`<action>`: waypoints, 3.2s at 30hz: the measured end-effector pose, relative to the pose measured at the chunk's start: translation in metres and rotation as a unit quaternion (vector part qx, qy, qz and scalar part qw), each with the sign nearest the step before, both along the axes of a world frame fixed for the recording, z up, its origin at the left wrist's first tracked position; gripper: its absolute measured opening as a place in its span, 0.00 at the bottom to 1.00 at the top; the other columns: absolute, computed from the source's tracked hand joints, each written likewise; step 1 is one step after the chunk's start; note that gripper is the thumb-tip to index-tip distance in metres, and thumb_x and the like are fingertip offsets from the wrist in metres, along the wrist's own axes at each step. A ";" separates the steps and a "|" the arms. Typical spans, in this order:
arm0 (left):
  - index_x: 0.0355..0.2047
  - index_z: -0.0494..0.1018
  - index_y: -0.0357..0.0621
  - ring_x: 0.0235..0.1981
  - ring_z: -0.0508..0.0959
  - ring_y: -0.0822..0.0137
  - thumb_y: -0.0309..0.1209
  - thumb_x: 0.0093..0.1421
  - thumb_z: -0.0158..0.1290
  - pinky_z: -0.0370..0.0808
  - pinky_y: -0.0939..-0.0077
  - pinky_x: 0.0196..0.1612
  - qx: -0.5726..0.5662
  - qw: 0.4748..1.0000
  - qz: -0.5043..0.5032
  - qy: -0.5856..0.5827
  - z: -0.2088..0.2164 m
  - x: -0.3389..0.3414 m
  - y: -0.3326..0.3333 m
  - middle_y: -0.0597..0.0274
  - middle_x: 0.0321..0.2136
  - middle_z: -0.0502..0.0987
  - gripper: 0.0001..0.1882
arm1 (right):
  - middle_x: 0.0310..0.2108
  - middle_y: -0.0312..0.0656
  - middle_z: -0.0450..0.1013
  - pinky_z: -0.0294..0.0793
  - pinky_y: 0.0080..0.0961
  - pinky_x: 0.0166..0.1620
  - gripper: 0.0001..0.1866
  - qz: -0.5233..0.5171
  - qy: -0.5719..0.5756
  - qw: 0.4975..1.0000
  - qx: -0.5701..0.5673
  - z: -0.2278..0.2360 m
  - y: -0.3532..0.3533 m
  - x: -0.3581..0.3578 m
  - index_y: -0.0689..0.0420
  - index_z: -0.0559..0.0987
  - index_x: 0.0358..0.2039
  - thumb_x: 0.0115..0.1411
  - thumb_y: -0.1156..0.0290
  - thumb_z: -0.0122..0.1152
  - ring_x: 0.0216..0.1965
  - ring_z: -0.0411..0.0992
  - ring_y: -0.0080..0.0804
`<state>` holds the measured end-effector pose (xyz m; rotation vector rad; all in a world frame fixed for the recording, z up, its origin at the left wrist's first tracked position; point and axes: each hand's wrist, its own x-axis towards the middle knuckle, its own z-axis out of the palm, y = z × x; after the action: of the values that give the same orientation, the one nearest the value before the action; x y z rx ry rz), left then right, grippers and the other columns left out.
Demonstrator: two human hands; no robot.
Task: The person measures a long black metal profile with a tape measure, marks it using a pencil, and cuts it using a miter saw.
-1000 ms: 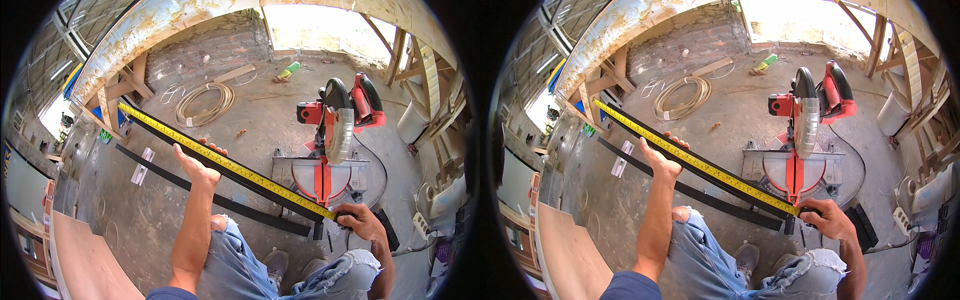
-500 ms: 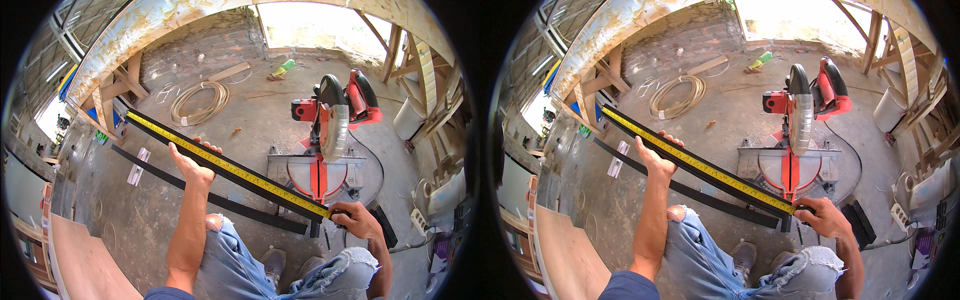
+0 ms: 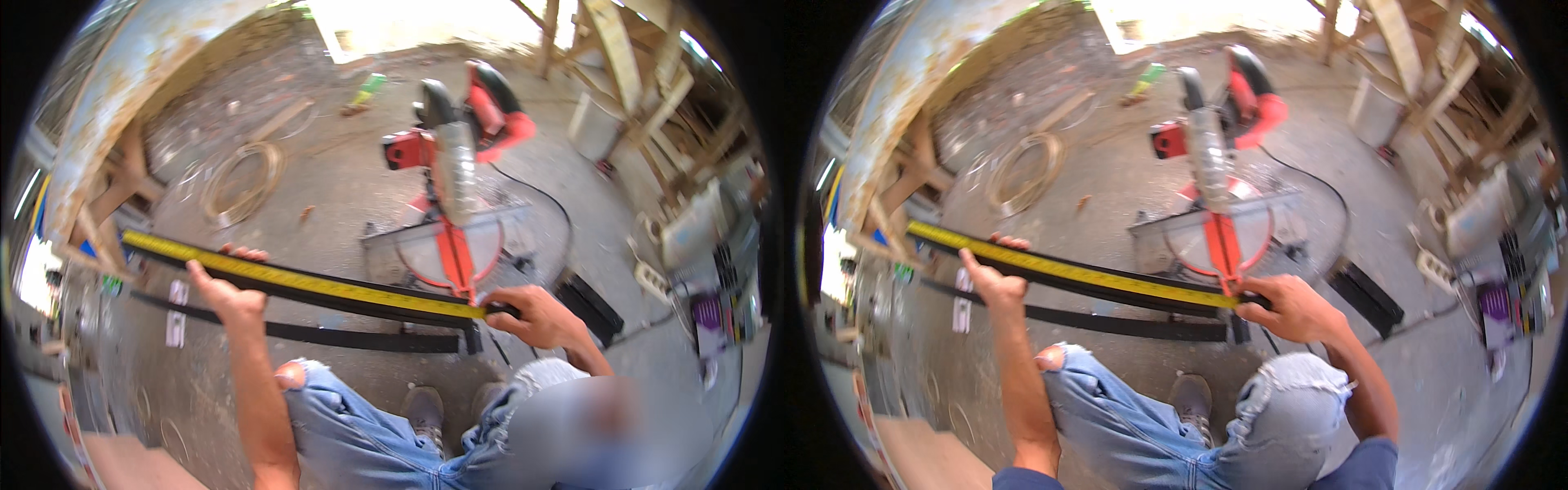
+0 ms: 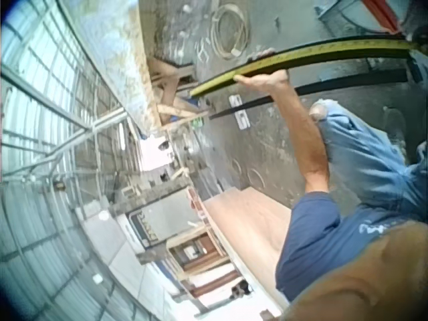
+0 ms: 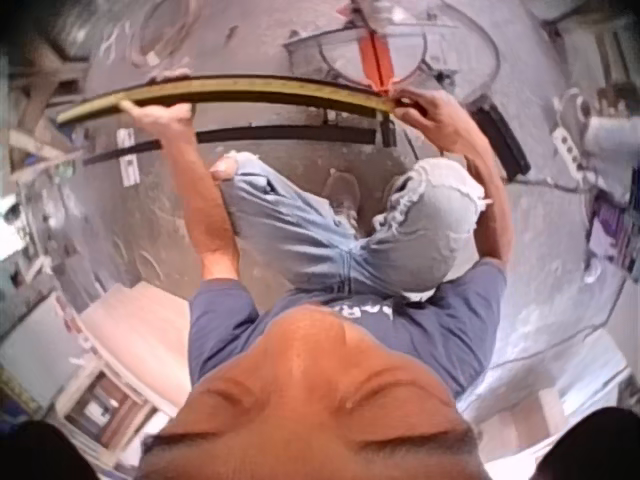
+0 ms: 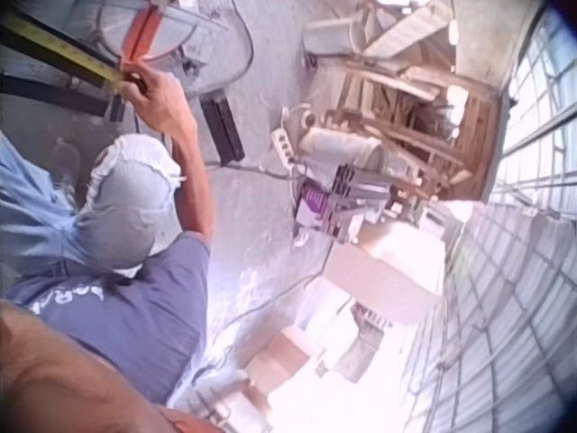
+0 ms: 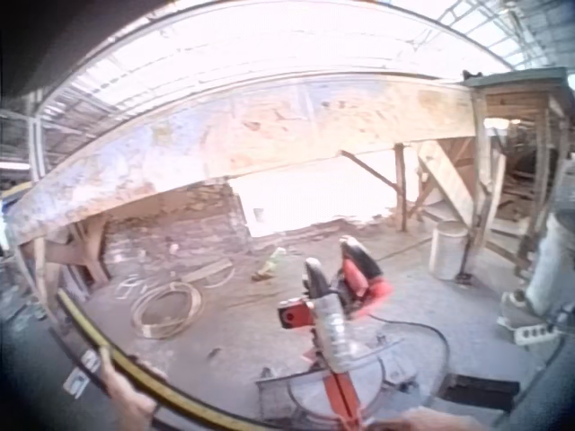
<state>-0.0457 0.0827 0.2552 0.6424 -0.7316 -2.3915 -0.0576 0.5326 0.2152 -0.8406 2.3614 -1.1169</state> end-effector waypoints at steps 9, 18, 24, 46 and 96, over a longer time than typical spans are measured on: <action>0.34 0.70 0.38 0.32 0.72 0.53 0.53 0.67 0.52 0.75 0.55 0.44 -0.037 0.999 -0.002 -0.025 0.001 0.003 -0.019 0.54 0.27 0.72 0.26 | 0.45 0.52 0.77 0.76 0.44 0.47 0.22 -0.036 0.072 0.996 0.045 0.014 0.019 0.013 0.56 0.77 0.53 0.65 0.56 0.58 0.43 0.77 0.52; 0.34 0.70 0.38 0.33 0.72 0.54 0.54 0.69 0.49 0.75 0.56 0.45 -0.075 0.996 -0.037 -0.008 0.000 0.007 -0.041 0.54 0.28 0.71 0.26 | 0.42 0.49 0.78 0.77 0.42 0.36 0.19 -0.074 0.169 0.981 0.058 0.013 0.010 0.018 0.52 0.79 0.51 0.65 0.56 0.59 0.32 0.78 0.48; 0.34 0.70 0.36 0.37 0.73 0.51 0.55 0.70 0.44 0.75 0.55 0.49 -0.080 0.994 -0.069 0.015 -0.004 0.009 -0.055 0.52 0.30 0.73 0.29 | 0.39 0.48 0.77 0.77 0.42 0.35 0.19 -0.081 0.185 0.977 0.069 0.008 0.011 0.019 0.51 0.78 0.52 0.64 0.56 0.59 0.30 0.77 0.47; 0.34 0.66 0.38 0.36 0.70 0.53 0.54 0.71 0.44 0.73 0.57 0.47 -0.097 0.995 -0.030 -0.003 0.007 0.007 -0.043 0.53 0.30 0.68 0.27 | 0.34 0.45 0.73 0.77 0.41 0.33 0.20 -0.102 0.249 0.961 0.059 -0.010 0.016 0.023 0.50 0.76 0.51 0.62 0.57 0.61 0.30 0.77 0.43; 0.35 0.66 0.37 0.36 0.72 0.52 0.52 0.71 0.45 0.74 0.56 0.48 -0.096 0.995 -0.021 -0.004 0.011 0.008 -0.035 0.51 0.31 0.69 0.25 | 0.37 0.47 0.76 0.78 0.40 0.34 0.17 -0.114 0.221 0.966 0.068 -0.013 0.030 0.024 0.50 0.77 0.49 0.64 0.55 0.60 0.32 0.78 0.44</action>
<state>-0.0378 0.0479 0.2661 0.5629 -0.9737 -2.3211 -0.0334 0.5623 0.2020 -0.8563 2.9280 -0.9054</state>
